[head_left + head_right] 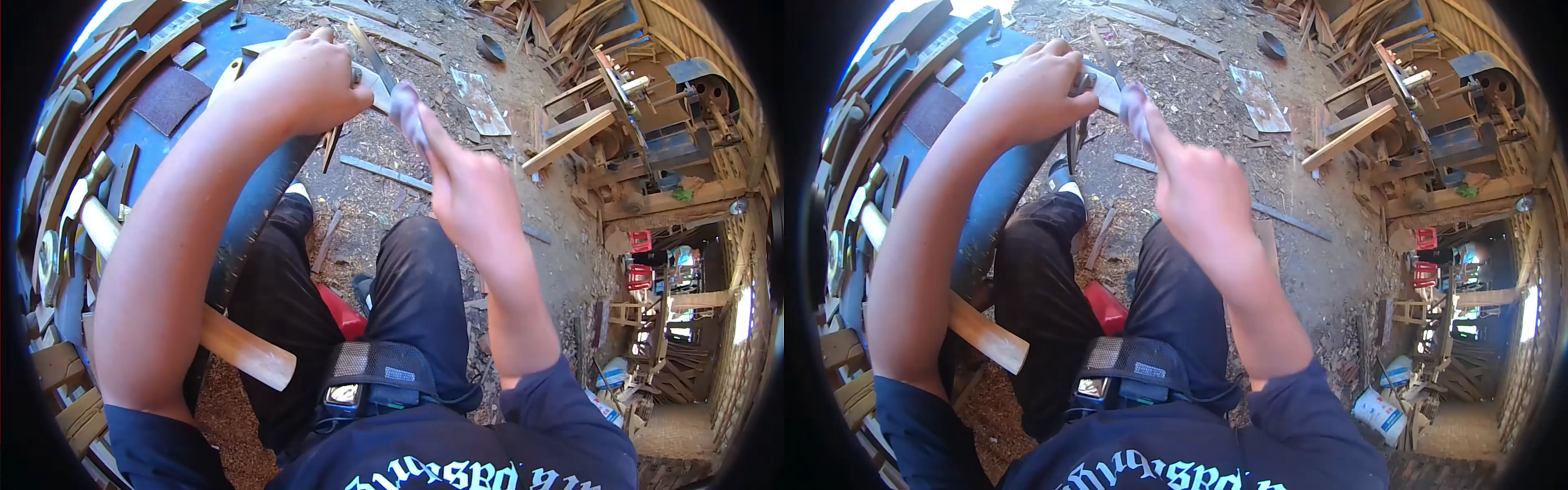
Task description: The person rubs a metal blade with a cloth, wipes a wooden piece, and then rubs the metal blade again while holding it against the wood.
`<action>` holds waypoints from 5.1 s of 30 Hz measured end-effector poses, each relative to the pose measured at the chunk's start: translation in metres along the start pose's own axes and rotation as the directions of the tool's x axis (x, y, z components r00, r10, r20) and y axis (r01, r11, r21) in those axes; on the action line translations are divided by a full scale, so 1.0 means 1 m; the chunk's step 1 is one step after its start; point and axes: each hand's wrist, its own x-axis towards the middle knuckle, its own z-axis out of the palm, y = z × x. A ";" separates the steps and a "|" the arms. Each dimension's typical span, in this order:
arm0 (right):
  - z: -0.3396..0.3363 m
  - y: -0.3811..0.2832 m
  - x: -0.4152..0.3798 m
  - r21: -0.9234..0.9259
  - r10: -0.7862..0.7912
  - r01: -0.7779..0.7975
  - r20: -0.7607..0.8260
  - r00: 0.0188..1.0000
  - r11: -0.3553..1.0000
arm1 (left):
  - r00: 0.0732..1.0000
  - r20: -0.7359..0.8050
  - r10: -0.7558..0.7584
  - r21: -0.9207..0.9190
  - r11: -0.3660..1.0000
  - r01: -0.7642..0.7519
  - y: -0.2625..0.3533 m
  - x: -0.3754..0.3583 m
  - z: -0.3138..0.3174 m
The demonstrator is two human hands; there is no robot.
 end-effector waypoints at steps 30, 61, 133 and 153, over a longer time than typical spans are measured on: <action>-0.016 -0.013 -0.022 0.118 0.046 -0.051 0.042 0.998 0.992 | 0.996 -0.088 -0.021 -0.071 0.997 0.015 -0.003 -0.006 0.013; -0.021 -0.013 -0.035 0.177 0.096 -0.117 0.124 0.988 0.977 | 0.992 0.041 -0.118 0.030 0.993 0.117 0.013 -0.013 0.011; 0.007 -0.001 -0.036 0.199 0.113 -0.129 0.090 0.990 0.972 | 0.959 0.181 -0.217 0.492 0.864 0.103 0.063 -0.055 -0.008; 0.023 -0.002 -0.008 0.166 0.118 -0.127 0.063 0.991 0.978 | 0.949 0.228 -0.216 0.387 0.915 0.115 0.059 -0.046 -0.011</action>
